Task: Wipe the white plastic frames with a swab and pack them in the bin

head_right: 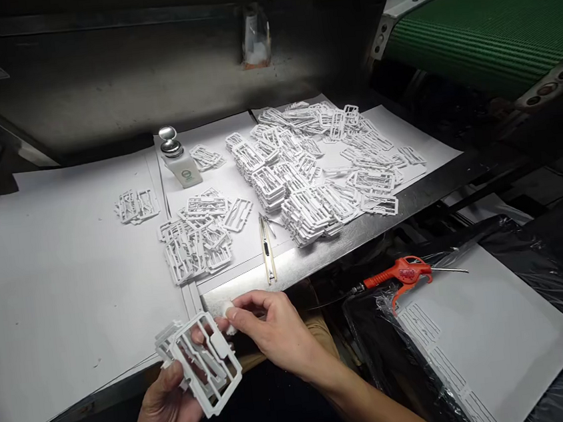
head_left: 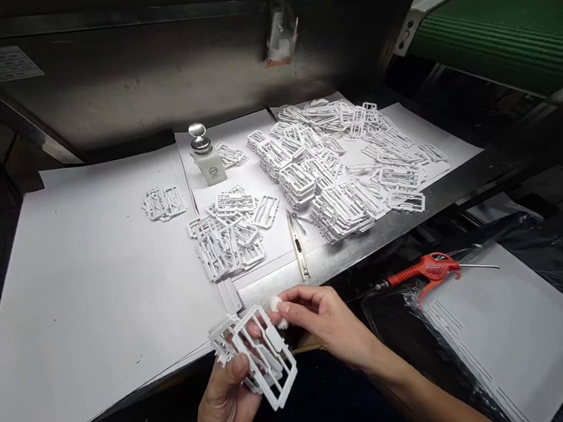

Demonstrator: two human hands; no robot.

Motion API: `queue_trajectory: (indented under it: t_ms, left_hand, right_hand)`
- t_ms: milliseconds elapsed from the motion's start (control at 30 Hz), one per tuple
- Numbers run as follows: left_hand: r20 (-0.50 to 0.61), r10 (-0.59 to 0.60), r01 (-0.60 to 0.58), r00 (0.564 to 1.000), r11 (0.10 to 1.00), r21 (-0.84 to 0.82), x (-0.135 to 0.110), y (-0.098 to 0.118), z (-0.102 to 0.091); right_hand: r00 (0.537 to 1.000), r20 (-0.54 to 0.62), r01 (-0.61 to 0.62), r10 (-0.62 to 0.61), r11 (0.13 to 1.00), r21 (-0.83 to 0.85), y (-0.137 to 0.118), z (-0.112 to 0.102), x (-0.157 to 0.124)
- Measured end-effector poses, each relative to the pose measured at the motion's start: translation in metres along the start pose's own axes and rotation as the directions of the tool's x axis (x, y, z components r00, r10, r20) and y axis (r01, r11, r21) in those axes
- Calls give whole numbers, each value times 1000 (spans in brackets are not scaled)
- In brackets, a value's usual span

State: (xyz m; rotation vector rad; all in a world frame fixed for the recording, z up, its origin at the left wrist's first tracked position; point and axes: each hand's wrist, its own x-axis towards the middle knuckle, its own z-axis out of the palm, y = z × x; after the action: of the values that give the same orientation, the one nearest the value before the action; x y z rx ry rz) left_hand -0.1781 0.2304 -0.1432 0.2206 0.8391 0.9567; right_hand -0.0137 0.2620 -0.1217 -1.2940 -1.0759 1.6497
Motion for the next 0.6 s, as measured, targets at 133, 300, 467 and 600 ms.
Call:
queue_trajectory:
  t_ms: [133, 300, 467, 600]
  left_hand:
    - [96, 14, -6, 995, 996, -91, 8, -8, -3]
    - [181, -90, 122, 979, 977, -175, 12, -12, -3]
    - [84, -129, 142, 988, 973, -182, 10, -15, 2]
    - [64, -127, 137, 990, 973, -186, 7, -17, 6]
  right_hand:
    - [977, -201, 85, -75, 996, 42, 5, -3, -1]
    - [953, -174, 216, -250, 957, -191, -3, -12, -8]
    - [875, 131, 471, -467, 754, -458, -11, -7, -13]
    - [801, 300, 577, -517, 534, -618, -11, -8, -5]
